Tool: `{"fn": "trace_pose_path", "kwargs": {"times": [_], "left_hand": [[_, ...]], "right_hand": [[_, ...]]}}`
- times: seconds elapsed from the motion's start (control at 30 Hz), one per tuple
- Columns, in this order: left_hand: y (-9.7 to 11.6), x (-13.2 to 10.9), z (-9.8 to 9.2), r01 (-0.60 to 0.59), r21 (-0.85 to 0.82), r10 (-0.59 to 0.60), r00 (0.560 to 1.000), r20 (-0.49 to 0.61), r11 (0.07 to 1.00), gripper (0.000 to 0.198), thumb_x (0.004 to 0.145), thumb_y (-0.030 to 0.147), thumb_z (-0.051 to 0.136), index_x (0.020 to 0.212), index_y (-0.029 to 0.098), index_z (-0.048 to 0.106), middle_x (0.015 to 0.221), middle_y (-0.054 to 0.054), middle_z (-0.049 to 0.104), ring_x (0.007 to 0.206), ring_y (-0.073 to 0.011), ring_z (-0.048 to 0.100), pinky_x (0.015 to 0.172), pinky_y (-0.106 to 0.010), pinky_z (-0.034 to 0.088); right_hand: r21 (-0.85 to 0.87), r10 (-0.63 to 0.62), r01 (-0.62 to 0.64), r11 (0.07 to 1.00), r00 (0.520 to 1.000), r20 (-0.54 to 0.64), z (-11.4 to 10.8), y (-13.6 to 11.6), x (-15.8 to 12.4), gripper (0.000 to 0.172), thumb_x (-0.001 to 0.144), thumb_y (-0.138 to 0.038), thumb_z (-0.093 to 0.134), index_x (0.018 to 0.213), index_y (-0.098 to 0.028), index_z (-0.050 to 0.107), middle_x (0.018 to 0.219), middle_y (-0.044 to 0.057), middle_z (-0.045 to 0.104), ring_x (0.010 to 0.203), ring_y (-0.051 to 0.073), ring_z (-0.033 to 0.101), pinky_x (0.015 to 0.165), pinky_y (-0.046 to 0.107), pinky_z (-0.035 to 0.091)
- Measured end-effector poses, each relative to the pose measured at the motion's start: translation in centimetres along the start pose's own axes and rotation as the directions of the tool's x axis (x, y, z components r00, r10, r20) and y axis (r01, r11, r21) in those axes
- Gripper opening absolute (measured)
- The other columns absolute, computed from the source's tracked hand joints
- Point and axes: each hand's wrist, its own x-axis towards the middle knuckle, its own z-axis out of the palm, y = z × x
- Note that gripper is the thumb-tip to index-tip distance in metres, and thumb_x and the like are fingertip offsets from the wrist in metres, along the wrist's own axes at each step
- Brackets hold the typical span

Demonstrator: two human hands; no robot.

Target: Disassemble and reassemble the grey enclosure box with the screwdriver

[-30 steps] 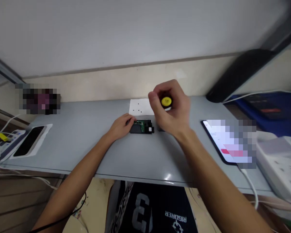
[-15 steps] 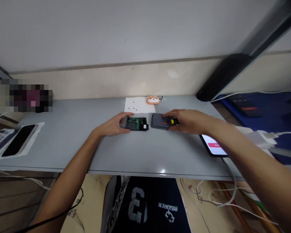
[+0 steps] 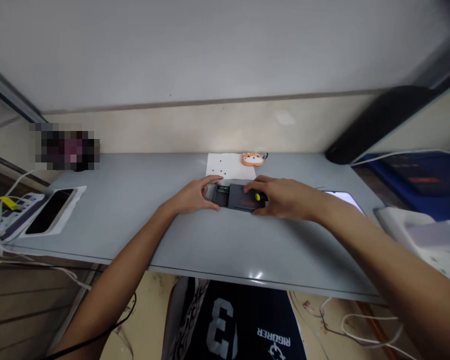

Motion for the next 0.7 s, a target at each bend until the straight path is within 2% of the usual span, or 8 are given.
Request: {"fn": "trace_pose_path", "kwargs": {"times": [0.1, 0.23, 0.3, 0.47, 0.53, 0.6, 0.63, 0.7], "left_hand": [[0.3, 0.0, 0.2, 0.004, 0.021, -0.004, 1.0, -0.003, 1.0, 0.093, 0.068, 0.044, 0.092, 0.151, 0.034, 0.051, 0.137, -0.007, 0.066, 0.085, -0.0188, 0.062, 0.079, -0.035, 0.055], [0.4, 0.1, 0.9, -0.039, 0.053, 0.04, 0.999, -0.03, 0.998, 0.094, 0.066, 0.044, 0.094, 0.15, 0.034, 0.053, 0.15, -0.008, 0.058, 0.111, -0.0276, 0.066, 0.093, -0.042, 0.056], [0.4, 0.1, 1.2, -0.058, 0.076, 0.061, 0.997, -0.047, 0.995, 0.094, 0.064, 0.045, 0.095, 0.148, 0.033, 0.055, 0.149, -0.008, 0.06, 0.12, -0.0306, 0.065, 0.099, -0.045, 0.055], [0.6, 0.3, 1.1, -0.088, 0.106, 0.094, 0.994, -0.054, 0.99, 0.088, 0.064, 0.047, 0.095, 0.144, 0.034, 0.061, 0.133, -0.005, 0.071, 0.117, -0.0308, 0.067, 0.099, -0.046, 0.056], [0.9, 0.2, 0.9, -0.124, 0.105, 0.127, 0.992, -0.027, 0.987, 0.087, 0.066, 0.046, 0.094, 0.145, 0.035, 0.058, 0.138, -0.005, 0.068, 0.122, -0.0304, 0.065, 0.103, -0.047, 0.054], [1.2, 0.1, 0.8, -0.145, 0.109, 0.146, 0.989, -0.001, 0.983, 0.088, 0.069, 0.046, 0.092, 0.148, 0.035, 0.055, 0.145, -0.006, 0.063, 0.128, -0.0303, 0.062, 0.107, -0.047, 0.051], [1.3, 0.1, 0.8, -0.147, 0.115, 0.147, 0.989, 0.006, 0.982, 0.086, 0.071, 0.047, 0.091, 0.149, 0.034, 0.054, 0.147, -0.007, 0.061, 0.13, -0.0304, 0.061, 0.109, -0.047, 0.05], [1.3, 0.0, 0.9, -0.133, 0.134, 0.135, 0.991, -0.002, 0.982, 0.081, 0.076, 0.05, 0.087, 0.148, 0.032, 0.054, 0.148, -0.008, 0.06, 0.132, -0.0307, 0.059, 0.111, -0.048, 0.048]], "right_hand": [[-0.079, 0.022, -0.022, 0.997, 1.0, 0.006, 0.5, -0.8, -0.1, 0.056, 0.084, -0.04, 0.066, 0.139, -0.029, 0.059, 0.132, 0.009, 0.066, 0.081, 0.027, 0.071, 0.066, 0.04, 0.048], [-0.005, -0.027, 0.026, 1.0, 0.999, -0.027, 1.0, -1.2, 0.1, 0.053, 0.088, -0.043, 0.065, 0.139, -0.029, 0.058, 0.138, 0.009, 0.063, 0.087, 0.026, 0.071, 0.072, 0.04, 0.051], [0.047, -0.058, 0.06, 0.997, 0.997, -0.049, 1.4, -1.3, 0.2, 0.051, 0.09, -0.043, 0.065, 0.139, -0.029, 0.058, 0.139, 0.008, 0.063, 0.092, 0.026, 0.072, 0.075, 0.04, 0.053], [0.114, -0.05, 0.059, 0.992, 0.995, -0.082, 1.9, -1.2, 0.0, 0.048, 0.091, -0.044, 0.066, 0.136, -0.028, 0.061, 0.141, 0.009, 0.062, 0.096, 0.028, 0.072, 0.082, 0.045, 0.055], [0.189, -0.083, 0.112, 0.976, 0.984, -0.155, 1.4, -1.1, 0.1, 0.042, 0.092, -0.044, 0.066, 0.131, -0.029, 0.063, 0.139, 0.008, 0.064, 0.106, 0.028, 0.07, 0.09, 0.045, 0.055], [0.282, -0.08, 0.19, 0.94, 0.929, -0.361, 0.4, -1.1, 0.5, 0.028, 0.096, -0.04, 0.062, 0.122, -0.029, 0.067, 0.133, 0.006, 0.067, 0.117, 0.026, 0.067, 0.099, 0.043, 0.052], [0.321, -0.04, 0.233, 0.918, 0.86, -0.509, -0.2, -1.0, 0.9, 0.021, 0.098, -0.038, 0.06, 0.114, -0.027, 0.068, 0.125, 0.006, 0.07, 0.116, 0.025, 0.067, 0.101, 0.042, 0.051], [0.436, 0.175, 0.275, 0.857, 0.64, -0.748, -1.4, -0.8, 2.1, 0.017, 0.099, -0.039, 0.059, 0.104, -0.026, 0.069, 0.108, 0.005, 0.072, 0.1, 0.021, 0.07, 0.093, 0.039, 0.053]]}}
